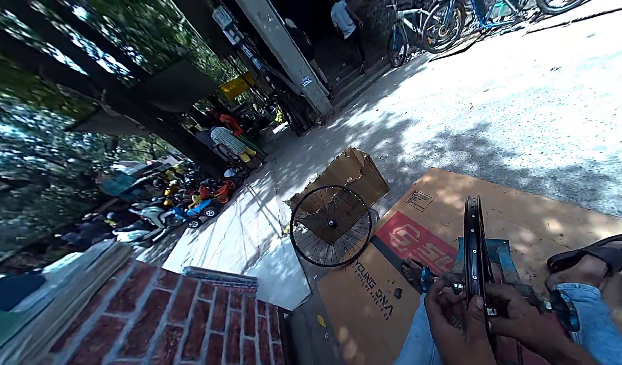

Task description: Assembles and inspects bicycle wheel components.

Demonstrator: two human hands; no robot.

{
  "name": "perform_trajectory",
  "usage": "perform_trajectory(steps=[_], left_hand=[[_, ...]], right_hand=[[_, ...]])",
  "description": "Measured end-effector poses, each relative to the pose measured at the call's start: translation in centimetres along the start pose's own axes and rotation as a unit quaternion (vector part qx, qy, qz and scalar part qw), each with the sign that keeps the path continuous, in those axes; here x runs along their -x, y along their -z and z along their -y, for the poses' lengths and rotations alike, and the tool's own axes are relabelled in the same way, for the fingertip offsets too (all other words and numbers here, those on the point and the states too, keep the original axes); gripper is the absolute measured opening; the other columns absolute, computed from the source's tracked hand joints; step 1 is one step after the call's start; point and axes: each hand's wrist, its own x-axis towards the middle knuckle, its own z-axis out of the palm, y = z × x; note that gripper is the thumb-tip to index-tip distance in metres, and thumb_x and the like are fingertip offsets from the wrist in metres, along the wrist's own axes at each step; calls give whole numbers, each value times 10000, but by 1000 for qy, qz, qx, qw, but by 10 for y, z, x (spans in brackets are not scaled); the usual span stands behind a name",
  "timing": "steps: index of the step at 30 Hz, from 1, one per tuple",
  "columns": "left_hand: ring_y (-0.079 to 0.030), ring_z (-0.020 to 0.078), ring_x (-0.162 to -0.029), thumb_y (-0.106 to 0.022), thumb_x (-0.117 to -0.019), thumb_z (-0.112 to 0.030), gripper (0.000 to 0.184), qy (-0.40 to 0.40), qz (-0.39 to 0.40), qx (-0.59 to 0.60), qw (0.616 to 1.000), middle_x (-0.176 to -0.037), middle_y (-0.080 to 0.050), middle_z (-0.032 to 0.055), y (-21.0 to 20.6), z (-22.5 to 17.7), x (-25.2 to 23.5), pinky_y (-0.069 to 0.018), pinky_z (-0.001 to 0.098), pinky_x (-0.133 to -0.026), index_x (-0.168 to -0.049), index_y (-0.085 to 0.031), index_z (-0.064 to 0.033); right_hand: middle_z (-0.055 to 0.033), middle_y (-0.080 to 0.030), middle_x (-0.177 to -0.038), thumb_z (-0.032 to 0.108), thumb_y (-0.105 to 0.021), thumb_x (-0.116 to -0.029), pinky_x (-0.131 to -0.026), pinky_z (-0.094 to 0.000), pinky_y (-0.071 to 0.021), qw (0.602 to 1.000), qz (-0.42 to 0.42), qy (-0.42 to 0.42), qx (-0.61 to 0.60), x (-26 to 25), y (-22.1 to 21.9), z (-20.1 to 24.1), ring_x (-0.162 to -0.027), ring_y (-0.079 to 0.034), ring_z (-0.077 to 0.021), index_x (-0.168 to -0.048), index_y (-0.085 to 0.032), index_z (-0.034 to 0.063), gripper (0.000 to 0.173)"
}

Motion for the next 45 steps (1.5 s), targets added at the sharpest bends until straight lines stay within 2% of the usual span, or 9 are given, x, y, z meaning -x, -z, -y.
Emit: perform_trajectory(steps=[4, 10, 14, 18, 23, 29, 36, 43, 45], left_hand=[[-645, 109, -923, -705, -871, 18, 586, 7, 16, 49, 999, -990, -616, 125, -4, 3, 10, -563, 262, -869, -1370, -425, 144], [-686, 113, -852, -694, -860, 74, 723, 27, -7, 61, 998, -974, -643, 143, 2, 1, 5, -593, 255, -816, -1462, -300, 149], [-709, 149, -814, -698, -872, 78, 783, 33, -20, 49, 998, -1065, -645, 190, 10, 2, -4, -614, 273, -753, -1511, -247, 106], [-699, 112, -873, -671, -878, 88, 559, 20, -3, 48, 999, -1008, -678, 152, -1, 6, 8, -598, 245, -821, -1379, -430, 152], [-647, 89, -976, -677, -891, 38, 501, 0, -24, 12, 1000, -1063, -618, 116, 15, 13, 14, -567, 236, -869, -1335, -464, 132], [-727, 64, -840, -677, -873, 98, 477, 30, -22, 49, 998, -937, -729, 71, 5, 3, 22, -613, 229, -808, -1306, -483, 149], [-724, 44, -802, -613, -919, 110, 312, 15, 1, 40, 999, -944, -746, 50, 6, -3, 3, -614, 205, -765, -1227, -569, 139], [-628, 113, -1084, -533, -967, -24, 545, -25, 109, -48, 993, -1201, -613, 190, 15, -13, -9, -529, 267, -943, -1431, -329, 176], [-641, 107, -1055, -565, -997, -90, 456, -31, 126, -77, 989, -1170, -620, 161, 10, -20, -20, -548, 252, -929, -1366, -444, 149]], right_hand=[[82, -740, -1039, 374, -650, -971, -761, -203, -545, 961, 142, -101, -214, -3, 33, 8, -878, -668, -4, -1204, -740, 219, 294], [80, -761, -1073, 219, -762, -911, -813, -220, -585, 948, 196, -177, -180, -21, 36, 12, -923, -708, -20, -1256, -697, 229, 352], [83, -766, -968, 123, -809, -837, -778, -227, -614, 994, -111, -2, 12, 0, -23, 0, -852, -716, -19, -1067, -777, 188, 241], [12, -752, -1068, 134, -757, -899, -836, -240, -615, 880, -379, 195, 212, 13, -68, -27, -972, -726, -83, -979, -662, 172, 130], [-110, -704, -1181, 363, -568, -1051, -982, -326, -546, 974, -75, 83, 198, 34, -29, -2, -1135, -664, -118, -1136, -622, 45, 333], [-82, -706, -944, 181, -679, -978, -790, -246, -557, 983, 134, -38, 121, 4, 20, 40, -856, -662, -57, -974, -684, -53, 235], [-212, -715, -1185, 223, -655, -1013, -957, -303, -572, 963, -79, 138, 218, 20, -21, 6, -1094, -712, -180, -1018, -689, -42, 267], [-149, -702, -1230, 169, -679, -990, -965, -327, -561, 994, -54, 28, 93, 31, 1, 18, -1123, -682, -147, -1054, -683, -38, 216], [-126, -700, -1246, 165, -696, -978, -972, -357, -577, 982, -153, 55, 91, 30, 5, 15, -1124, -689, -173, -1149, -664, 0, 240]])
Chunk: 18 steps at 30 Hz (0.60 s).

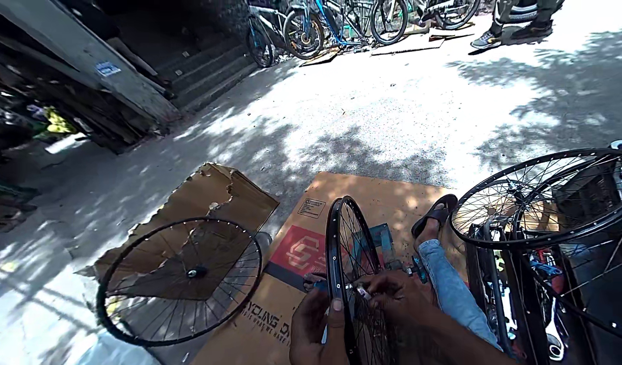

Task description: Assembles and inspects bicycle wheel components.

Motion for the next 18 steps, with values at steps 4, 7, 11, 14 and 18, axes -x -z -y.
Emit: perform_trajectory(steps=[4, 7, 11, 14, 18], left_hand=[[-689, 87, -794, -557, -1018, -40, 185, 22, -8, 2, 1000, -909, -699, 73, -13, 2, -13, -589, 226, -754, -1138, -628, 82], [-670, 83, -922, -553, -1011, -47, 191, -4, -24, -10, 1000, -991, -679, 111, -13, 11, -7, -570, 216, -837, -1068, -665, 98], [-661, 48, -938, -584, -978, -22, 180, -1, -39, 23, 999, -1013, -671, 120, -9, 12, -5, -565, 198, -852, -1045, -669, 122], [-669, 29, -801, -587, -979, -4, 142, 19, -38, 58, 997, -893, -697, 64, -11, 7, -10, -573, 195, -776, -1032, -659, 107], [-685, 76, -864, -589, -987, -29, 197, 39, -20, 79, 996, -964, -695, 113, -12, 7, -12, -583, 234, -810, -1110, -626, 121]], right_hand=[[-115, -713, -1236, 291, -646, -1015, -1042, -392, -548, 985, -78, 32, 154, -11, -13, -9, -1165, -673, -188, -1267, -687, 2, 386], [-125, -717, -1245, 247, -555, -1065, -1075, -405, -524, 985, -30, 86, 148, -3, -19, -24, -1199, -667, -198, -1211, -723, 23, 316], [-100, -706, -1263, 286, -509, -1082, -1118, -383, -483, 990, -5, 96, 102, -1, -18, -41, -1245, -633, -181, -1228, -715, 60, 339], [-122, -687, -1286, 306, -430, -1108, -1137, -370, -436, 992, 35, 62, 102, -2, -12, -38, -1263, -602, -167, -1283, -683, 26, 416], [-161, -711, -1069, 290, -401, -1116, -973, -303, -499, 989, 45, 73, 117, -19, -17, -20, -1021, -656, -134, -1169, -686, -38, 438]])
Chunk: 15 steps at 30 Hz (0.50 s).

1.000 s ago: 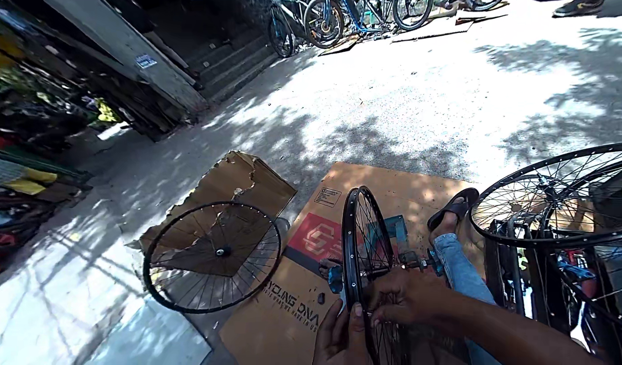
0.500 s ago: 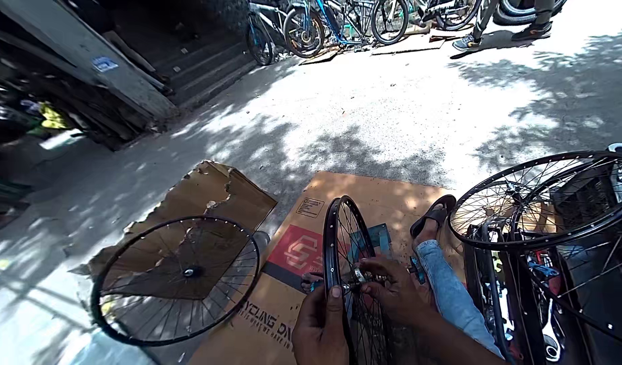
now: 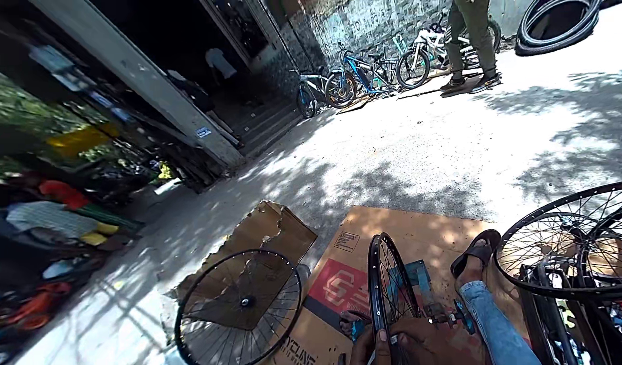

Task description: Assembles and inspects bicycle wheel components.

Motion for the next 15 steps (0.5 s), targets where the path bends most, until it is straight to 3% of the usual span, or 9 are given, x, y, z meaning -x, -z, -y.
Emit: perform_trajectory(steps=[2, 4, 7, 9, 11, 15], left_hand=[[-674, 106, -934, -588, -981, -32, 256, -3, 6, 11, 1000, -1044, -672, 143, 3, 4, 2, -577, 263, -853, -1176, -596, 133], [-673, 104, -926, -599, -975, -23, 251, -8, 8, 28, 1000, -1039, -665, 122, 1, 5, 5, -582, 266, -851, -1185, -579, 112], [-673, 88, -839, -621, -963, -12, 146, -12, -8, 30, 999, -932, -679, 73, 2, 3, 8, -585, 251, -801, -1081, -611, 74], [-682, 71, -754, -631, -952, 8, 88, -17, -21, 9, 1000, -845, -699, 55, 2, 3, 10, -595, 235, -741, -1010, -639, 75], [-692, 65, -727, -625, -959, 10, 116, -17, -25, -16, 999, -824, -713, 67, 1, 2, 13, -600, 226, -724, -1027, -651, 101], [-659, 84, -686, -590, -1001, -47, 161, -8, -17, -71, 997, -805, -689, 82, -3, 6, 17, -579, 233, -688, -1029, -674, 86]], right_hand=[[-143, -708, -1057, 242, -424, -1110, -914, -266, -523, 999, -4, -12, -32, -6, -5, 6, -963, -653, -82, -1169, -675, -59, 396], [-93, -706, -1031, 195, -480, -1087, -867, -257, -550, 995, -33, -45, -79, -10, -17, 18, -921, -654, -42, -1167, -653, -73, 328], [-72, -699, -924, 137, -527, -1052, -787, -256, -555, 991, -53, -55, -110, -9, -26, 24, -825, -647, -38, -1069, -654, -78, 251], [-54, -709, -899, 101, -587, -1012, -789, -241, -550, 989, -50, -27, -133, -6, -25, 17, -827, -647, -27, -1004, -691, -57, 190], [-57, -729, -940, 56, -655, -952, -828, -258, -563, 987, -33, -2, -156, -4, -22, 10, -869, -670, -46, -1034, -708, -37, 135], [-82, -713, -1000, 185, -686, -943, -895, -285, -548, 994, 7, 15, -113, 2, -12, 10, -960, -665, -76, -1086, -688, -22, 252]])
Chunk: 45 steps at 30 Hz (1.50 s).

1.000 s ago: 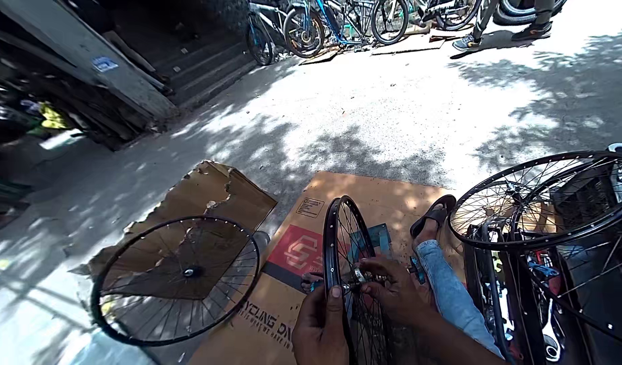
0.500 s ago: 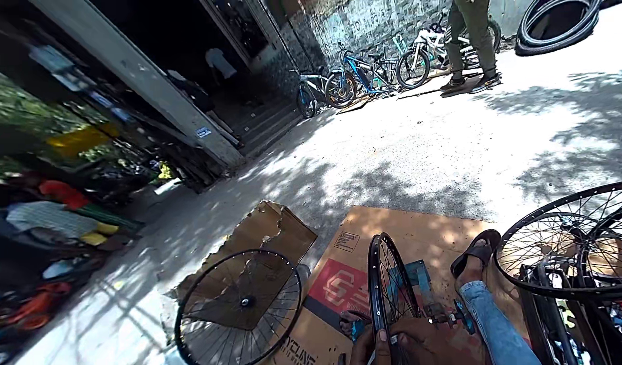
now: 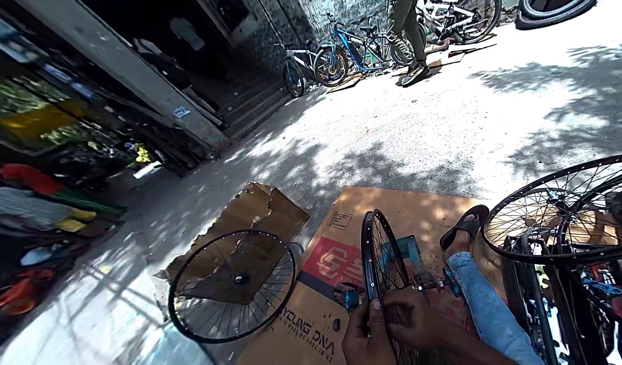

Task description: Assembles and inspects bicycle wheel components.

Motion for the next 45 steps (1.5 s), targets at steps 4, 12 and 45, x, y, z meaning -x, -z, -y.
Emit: perform_trajectory(steps=[4, 12, 45], left_hand=[[-679, 100, -676, -557, -1021, -57, 177, -25, 6, -29, 999, -814, -699, 78, -2, 1, -2, -599, 237, -655, -1014, -690, 61], [-701, 72, -860, -477, -1053, -45, 233, -22, 42, 13, 999, -961, -740, 73, 1, -1, -10, -577, 205, -781, -1073, -680, 66], [-704, 85, -830, -516, -1041, -60, 170, -18, 24, 9, 1000, -900, -712, 37, 5, 2, -12, -587, 211, -723, -1052, -655, 37]], right_hand=[[-179, -701, -1135, 118, -674, -932, -1012, -366, -537, 988, -6, 42, 150, 7, -3, 6, -1103, -674, -206, -1201, -654, -45, 315], [-125, -762, -945, 29, -683, -931, -835, -313, -618, 947, -175, 117, 242, 0, -27, -12, -883, -744, -166, -1023, -733, 0, 109], [-87, -726, -1217, 332, -784, -911, -1004, -388, -594, 906, -230, -67, 350, 78, 16, 61, -1138, -702, -184, -1268, -638, 25, 492]])
